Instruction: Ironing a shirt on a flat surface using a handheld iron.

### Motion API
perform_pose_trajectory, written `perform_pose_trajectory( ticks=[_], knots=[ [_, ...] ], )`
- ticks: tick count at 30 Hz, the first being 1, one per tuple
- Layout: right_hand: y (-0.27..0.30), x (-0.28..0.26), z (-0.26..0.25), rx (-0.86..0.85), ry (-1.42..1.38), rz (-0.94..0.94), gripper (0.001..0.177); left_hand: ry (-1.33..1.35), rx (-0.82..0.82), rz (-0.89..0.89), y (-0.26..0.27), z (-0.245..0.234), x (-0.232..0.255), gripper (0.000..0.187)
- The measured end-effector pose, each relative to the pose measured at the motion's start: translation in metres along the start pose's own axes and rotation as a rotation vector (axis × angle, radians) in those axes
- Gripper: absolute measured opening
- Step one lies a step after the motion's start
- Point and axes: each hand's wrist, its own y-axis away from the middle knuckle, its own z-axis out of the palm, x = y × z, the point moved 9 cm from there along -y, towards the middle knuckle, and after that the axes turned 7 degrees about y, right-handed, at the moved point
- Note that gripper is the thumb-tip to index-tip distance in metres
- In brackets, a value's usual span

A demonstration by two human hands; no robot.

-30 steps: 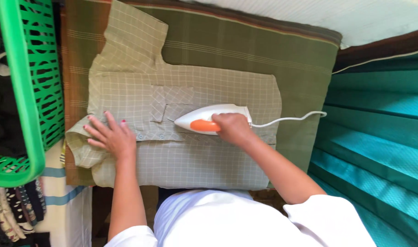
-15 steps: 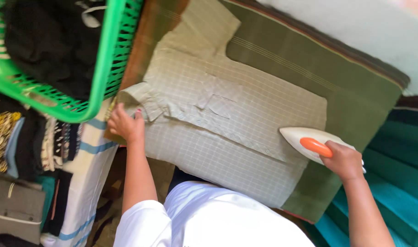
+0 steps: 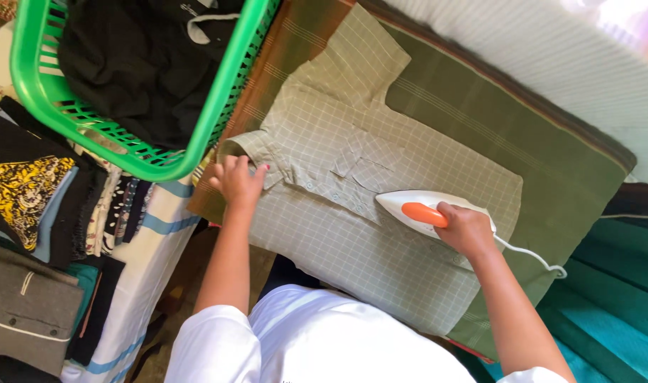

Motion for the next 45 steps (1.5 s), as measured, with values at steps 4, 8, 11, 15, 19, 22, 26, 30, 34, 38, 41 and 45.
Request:
perform_pose_trajectory(
  ticks=[4,8,11,15,19,22,26,30,34,38,41,45],
  knots=[
    [-0.008,-0.019,-0.030,-0.263,-0.045,0.061,0.032,0.052,0.008,0.001,-0.013,0.020,-0.008,0.032],
    [0.003,-0.060,-0.057,-0.248,-0.098,0.119,0.032,0.054,0.017,0.113,-0.016,0.004,0.011,0.025],
    [-0.006,-0.100,-0.059,-0.132,-0.133,0.105,0.033,0.027,-0.010,0.171,-0.018,0.013,0.016,0.019],
    [-0.031,-0.164,-0.055,0.061,-0.236,0.031,0.033,0.017,-0.039,0.216,-0.020,0.026,0.015,0.013],
    [-0.047,-0.222,-0.080,0.183,-0.176,0.000,0.028,0.077,-0.015,0.247,-0.024,0.016,0.017,0.013],
    [-0.049,-0.236,-0.085,0.184,-0.215,-0.009,0.019,0.099,-0.214,0.223,-0.022,0.025,0.008,0.010],
    [-0.048,-0.230,-0.079,0.196,-0.173,0.002,0.020,0.161,-0.439,0.158,-0.028,0.045,-0.011,0.029],
    [-0.054,-0.250,-0.079,0.231,-0.175,0.004,0.022,0.215,-0.559,0.101,-0.033,0.044,-0.006,0.042],
    [-0.048,-0.244,-0.086,0.212,-0.186,0.022,0.019,0.163,-0.422,0.201,-0.041,0.050,0.004,0.026],
    [-0.046,-0.235,-0.076,0.201,-0.192,0.051,0.018,0.167,-0.433,0.155,-0.046,0.060,0.008,0.022],
    [-0.052,-0.250,-0.076,0.228,-0.209,0.060,0.019,0.200,-0.487,0.121,-0.038,0.053,0.008,0.033],
    [-0.060,-0.249,-0.072,0.186,-0.232,0.067,0.020,0.176,-0.724,0.098,-0.036,0.038,0.024,0.058]
  ],
)
